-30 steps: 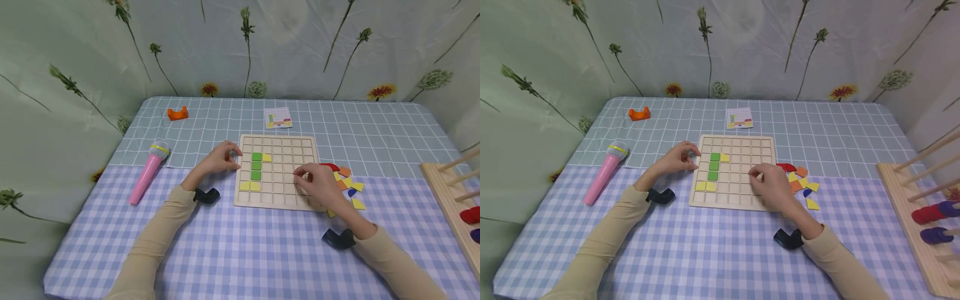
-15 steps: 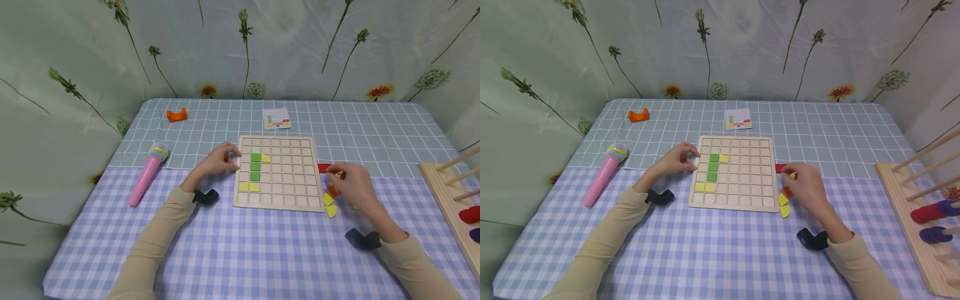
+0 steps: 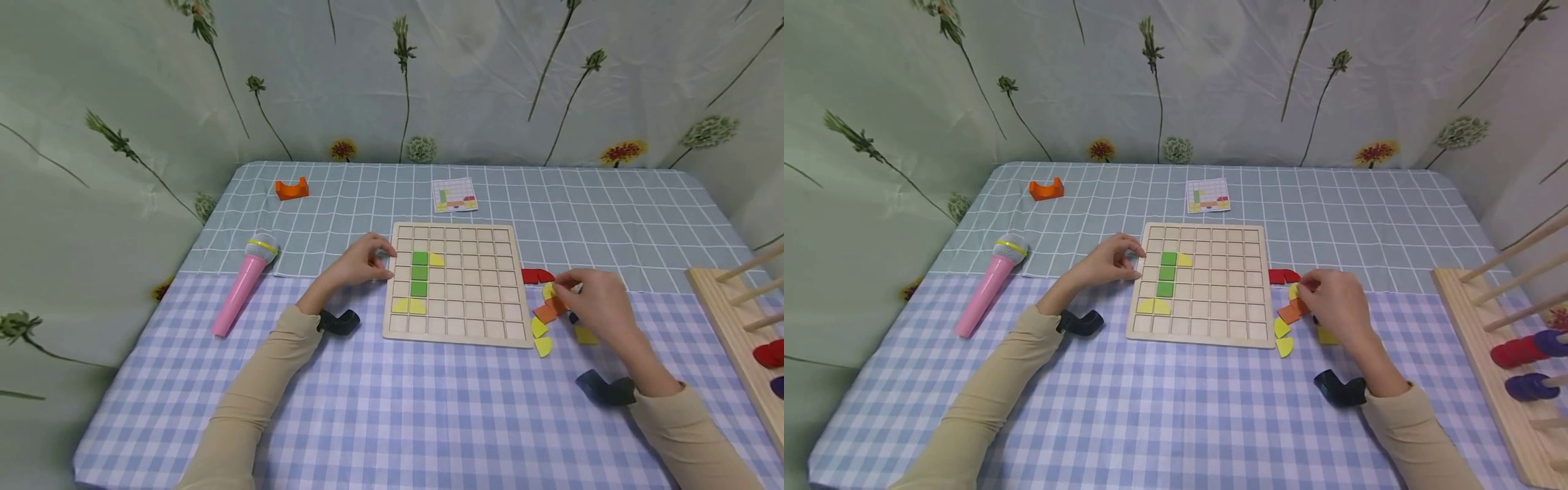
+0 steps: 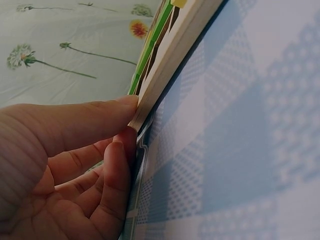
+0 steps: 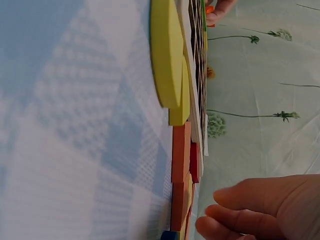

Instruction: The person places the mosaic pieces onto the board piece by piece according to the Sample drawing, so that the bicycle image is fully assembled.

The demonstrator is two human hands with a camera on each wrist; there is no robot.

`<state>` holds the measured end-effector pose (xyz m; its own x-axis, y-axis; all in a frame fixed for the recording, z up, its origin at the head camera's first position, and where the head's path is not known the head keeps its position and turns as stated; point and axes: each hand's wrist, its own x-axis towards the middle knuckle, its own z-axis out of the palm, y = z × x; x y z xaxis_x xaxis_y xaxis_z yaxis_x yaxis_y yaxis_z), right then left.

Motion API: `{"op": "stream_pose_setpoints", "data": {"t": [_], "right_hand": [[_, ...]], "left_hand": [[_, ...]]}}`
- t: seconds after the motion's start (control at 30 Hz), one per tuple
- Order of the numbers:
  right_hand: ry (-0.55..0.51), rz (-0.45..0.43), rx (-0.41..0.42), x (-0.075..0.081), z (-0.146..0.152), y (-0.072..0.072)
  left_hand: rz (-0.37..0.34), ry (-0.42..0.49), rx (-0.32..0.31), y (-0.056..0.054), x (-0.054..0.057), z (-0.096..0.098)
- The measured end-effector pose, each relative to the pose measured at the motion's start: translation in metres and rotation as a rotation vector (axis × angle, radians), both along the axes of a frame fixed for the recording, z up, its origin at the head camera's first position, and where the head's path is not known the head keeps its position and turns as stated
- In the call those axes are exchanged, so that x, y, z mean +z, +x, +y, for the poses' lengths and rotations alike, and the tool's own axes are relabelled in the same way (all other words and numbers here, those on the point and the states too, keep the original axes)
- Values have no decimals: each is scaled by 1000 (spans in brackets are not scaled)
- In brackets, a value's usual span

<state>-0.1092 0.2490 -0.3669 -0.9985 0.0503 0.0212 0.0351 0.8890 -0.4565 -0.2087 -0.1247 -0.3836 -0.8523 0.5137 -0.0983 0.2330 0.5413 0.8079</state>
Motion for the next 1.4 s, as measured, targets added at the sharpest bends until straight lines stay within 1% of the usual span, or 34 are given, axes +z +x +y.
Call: {"op": "stream_pose_setpoints", "data": {"t": [0.07, 0.17, 0.33, 0.43, 0.67, 0.93, 1.13, 1.27, 1.4], "right_hand": [[19, -34, 1, 0, 1, -1], [44, -58, 16, 0, 1, -2], [77, -73, 54, 0, -3, -4], [78, -78, 69, -2, -6, -5], [83, -14, 98, -3, -9, -4], [85, -24, 87, -4, -11, -4], [80, -14, 86, 1, -14, 1], [64, 23, 125, 6, -20, 6], [66, 64, 182, 7, -30, 9]], "left_hand": [[1, -1, -3, 0, 0, 0], [4, 1, -4, -1, 1, -1], [4, 11, 4, -1, 1, -2], [-3, 8, 6, -1, 0, -2], [-2, 19, 6, -2, 0, -3], [-6, 5, 4, -2, -2, -3], [13, -8, 0, 1, 0, -1], [29, -7, -5, -1, -1, -1], [32, -9, -4, -2, -3, -1]]}}
